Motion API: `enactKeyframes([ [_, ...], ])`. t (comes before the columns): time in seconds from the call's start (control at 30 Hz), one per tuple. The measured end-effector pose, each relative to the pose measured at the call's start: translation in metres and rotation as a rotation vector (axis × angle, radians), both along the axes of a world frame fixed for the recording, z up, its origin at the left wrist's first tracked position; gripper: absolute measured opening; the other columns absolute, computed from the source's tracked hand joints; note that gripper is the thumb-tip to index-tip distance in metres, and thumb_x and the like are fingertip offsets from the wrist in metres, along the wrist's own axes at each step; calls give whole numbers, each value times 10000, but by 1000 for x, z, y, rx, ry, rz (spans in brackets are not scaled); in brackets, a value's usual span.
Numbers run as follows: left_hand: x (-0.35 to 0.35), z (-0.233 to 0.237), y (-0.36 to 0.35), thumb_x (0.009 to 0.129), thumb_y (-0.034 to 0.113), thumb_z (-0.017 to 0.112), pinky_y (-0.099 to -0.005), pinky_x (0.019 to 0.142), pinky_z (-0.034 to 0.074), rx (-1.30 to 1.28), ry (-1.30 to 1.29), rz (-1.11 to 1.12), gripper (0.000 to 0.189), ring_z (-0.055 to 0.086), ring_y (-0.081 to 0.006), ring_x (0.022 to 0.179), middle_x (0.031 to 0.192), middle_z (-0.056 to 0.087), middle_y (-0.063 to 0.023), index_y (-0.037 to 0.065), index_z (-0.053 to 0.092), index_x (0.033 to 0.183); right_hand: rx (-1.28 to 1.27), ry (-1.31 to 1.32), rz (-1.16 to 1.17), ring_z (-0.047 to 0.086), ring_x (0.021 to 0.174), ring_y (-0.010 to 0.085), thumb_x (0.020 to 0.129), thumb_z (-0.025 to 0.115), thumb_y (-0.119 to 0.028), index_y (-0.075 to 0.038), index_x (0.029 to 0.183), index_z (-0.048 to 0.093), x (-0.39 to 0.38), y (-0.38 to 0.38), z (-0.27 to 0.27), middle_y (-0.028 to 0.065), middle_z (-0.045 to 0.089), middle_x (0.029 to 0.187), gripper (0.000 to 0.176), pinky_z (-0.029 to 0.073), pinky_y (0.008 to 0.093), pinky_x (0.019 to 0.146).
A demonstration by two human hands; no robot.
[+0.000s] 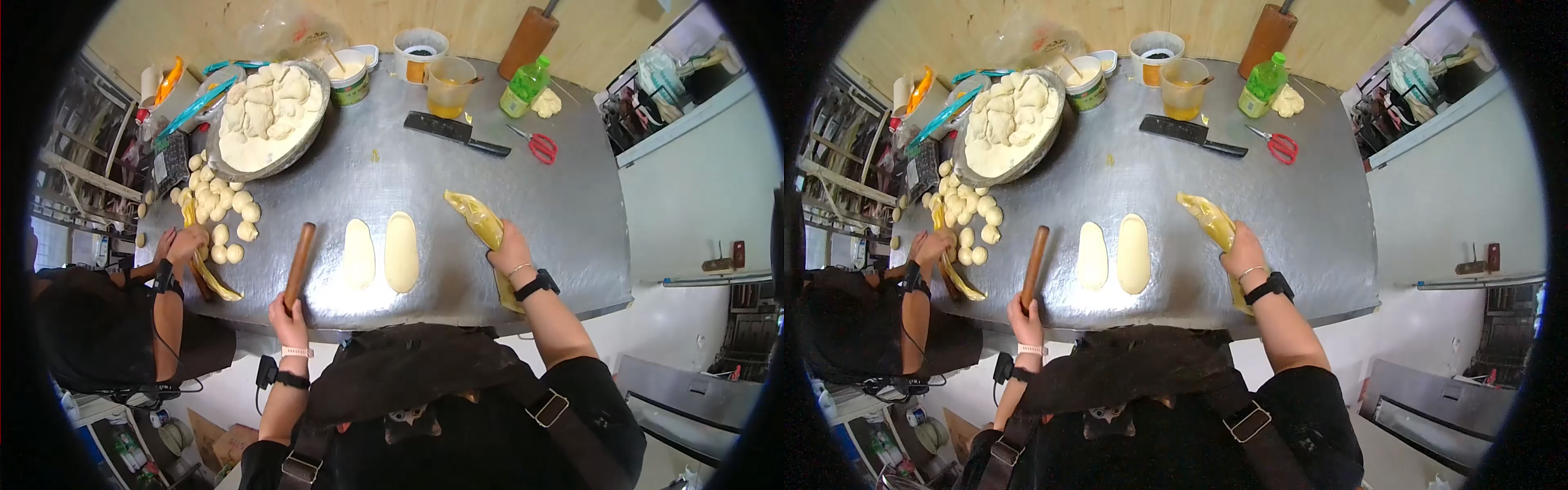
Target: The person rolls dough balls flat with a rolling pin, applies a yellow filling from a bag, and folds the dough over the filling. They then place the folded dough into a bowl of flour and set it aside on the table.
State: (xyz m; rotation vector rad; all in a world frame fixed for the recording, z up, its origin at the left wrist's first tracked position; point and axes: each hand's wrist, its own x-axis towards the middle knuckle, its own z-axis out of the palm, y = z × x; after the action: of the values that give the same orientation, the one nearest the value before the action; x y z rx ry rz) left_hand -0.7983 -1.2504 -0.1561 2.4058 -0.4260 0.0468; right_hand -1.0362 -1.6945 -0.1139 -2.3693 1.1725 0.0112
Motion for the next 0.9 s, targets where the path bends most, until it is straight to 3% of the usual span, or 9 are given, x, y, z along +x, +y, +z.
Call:
enactKeyframes([
  [0.13,18,1,-8,847,101,688,-450,908,431,139,43,97,365,554,-369,1021,1067,592,-169,43,585,1192,202,167,-4,577,1098,406,687,725,-110,-35,1255,501,-5,-17,1,247,606,1175,614,478,435,954],
  [0.23,23,-9,-13,836,137,701,-457,905,439,177,-6,122,360,563,-371,1012,1054,600,-164,63,600,1174,-149,95,128,600,1056,399,676,740,-135,-44,1208,543,11,-15,4,241,631,1126,574,493,428,919],
  [0.33,23,-9,-15,849,174,686,-466,894,445,237,-65,114,351,569,-376,1011,1062,611,-175,62,598,1170,-119,55,242,622,1022,387,658,762,-160,-46,1151,587,46,-22,-17,215,656,1078,536,500,416,892],
  [0.53,10,-5,-17,868,201,636,-481,938,418,284,-182,122,376,543,-373,1092,1116,605,-168,79,566,1217,204,167,250,634,994,385,673,754,-218,-36,1022,644,64,-17,-19,223,667,1040,409,510,422,863],
  [0.73,12,5,-21,877,201,608,-472,946,418,283,-103,115,376,537,-376,1096,1147,597,-160,76,561,1229,198,272,294,648,963,363,719,720,-256,-15,1022,661,102,5,6,210,682,988,392,516,406,843],
  [0.83,14,5,-19,878,200,602,-466,932,429,275,-106,113,373,545,-374,1081,1145,597,-159,75,563,1227,228,-63,325,656,949,349,743,708,-262,-12,1052,619,92,5,-11,206,685,962,407,520,398,806],
  [0.9,12,4,-18,877,199,599,-463,924,435,251,-111,100,373,549,-370,1072,1146,596,-158,74,563,1227,566,-34,273,659,936,334,760,700,-255,-26,1065,590,90,18,-6,195,686,952,398,518,390,788],
])
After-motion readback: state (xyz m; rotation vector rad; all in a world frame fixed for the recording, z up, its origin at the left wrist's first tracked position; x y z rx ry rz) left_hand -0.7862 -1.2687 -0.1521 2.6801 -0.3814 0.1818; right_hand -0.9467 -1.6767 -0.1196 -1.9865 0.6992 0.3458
